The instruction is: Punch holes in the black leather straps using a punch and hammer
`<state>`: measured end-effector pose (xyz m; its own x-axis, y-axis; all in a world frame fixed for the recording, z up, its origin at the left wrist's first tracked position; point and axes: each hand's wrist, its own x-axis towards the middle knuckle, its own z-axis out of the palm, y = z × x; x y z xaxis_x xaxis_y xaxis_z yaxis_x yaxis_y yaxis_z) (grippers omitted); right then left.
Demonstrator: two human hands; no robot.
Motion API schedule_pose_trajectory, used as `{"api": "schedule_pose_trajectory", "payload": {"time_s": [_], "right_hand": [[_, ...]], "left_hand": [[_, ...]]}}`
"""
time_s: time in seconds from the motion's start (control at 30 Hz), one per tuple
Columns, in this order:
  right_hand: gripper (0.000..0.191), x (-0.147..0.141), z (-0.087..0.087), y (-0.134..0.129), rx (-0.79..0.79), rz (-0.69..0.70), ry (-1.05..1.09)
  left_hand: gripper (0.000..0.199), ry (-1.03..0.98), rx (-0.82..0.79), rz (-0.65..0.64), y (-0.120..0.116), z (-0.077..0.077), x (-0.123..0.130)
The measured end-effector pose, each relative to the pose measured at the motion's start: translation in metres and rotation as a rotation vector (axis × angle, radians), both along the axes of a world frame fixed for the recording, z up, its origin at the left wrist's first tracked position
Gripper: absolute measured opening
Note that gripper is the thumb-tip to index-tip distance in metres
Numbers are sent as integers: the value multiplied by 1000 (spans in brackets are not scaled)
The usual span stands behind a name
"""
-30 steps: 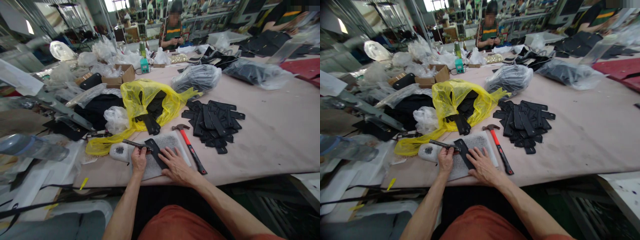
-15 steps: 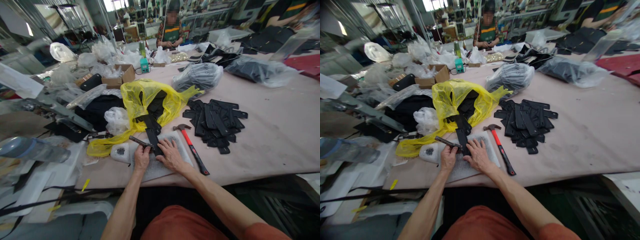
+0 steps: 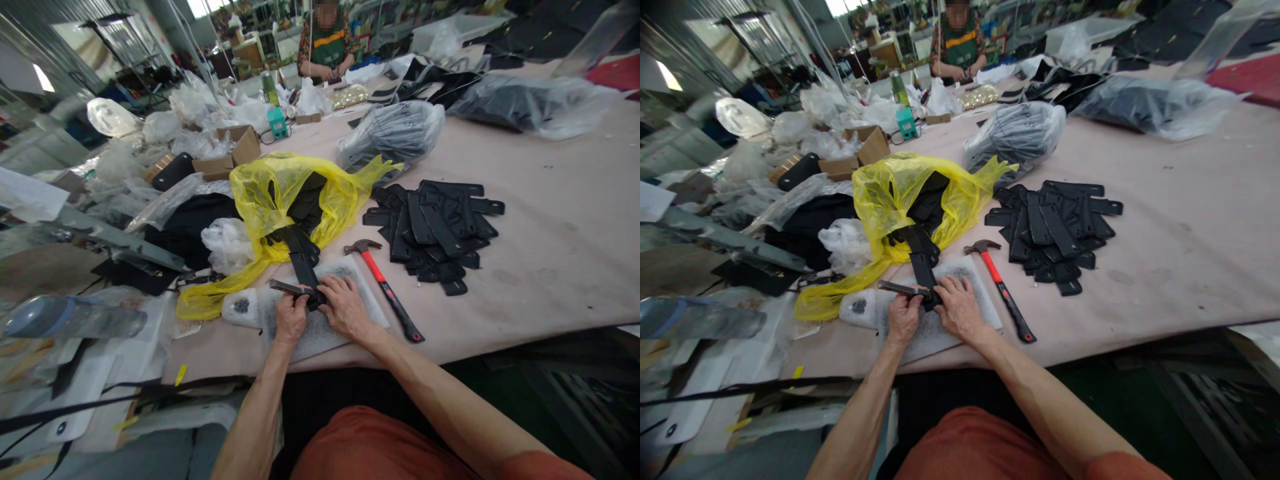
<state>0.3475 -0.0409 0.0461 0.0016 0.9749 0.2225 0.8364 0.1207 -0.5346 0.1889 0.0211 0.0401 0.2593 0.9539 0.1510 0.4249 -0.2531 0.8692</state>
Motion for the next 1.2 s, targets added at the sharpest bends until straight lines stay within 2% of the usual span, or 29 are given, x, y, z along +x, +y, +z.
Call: {"api": "schedule_pose_trajectory", "payload": {"time_s": [0.2,0.37,0.6,0.77,1.03,1.2], "right_hand": [[36,0,3,3,8,-48,16],[36,1,5,4,5,-55,18],[37,2,4,4,0,-74,42],[37,2,3,4,0,-75,51],[33,2,2,5,12,-73,66],[32,3,4,5,-2,-77,50]], "left_hand": [[21,26,0,24,0,1,3],[21,54,-3,-13,3,2,4],[21,51,-8,31,4,2,3],[21,55,-10,-7,4,3,4],[22,115,14,-10,3,1,6],[21,173,83,-15,1,1,7]]}}
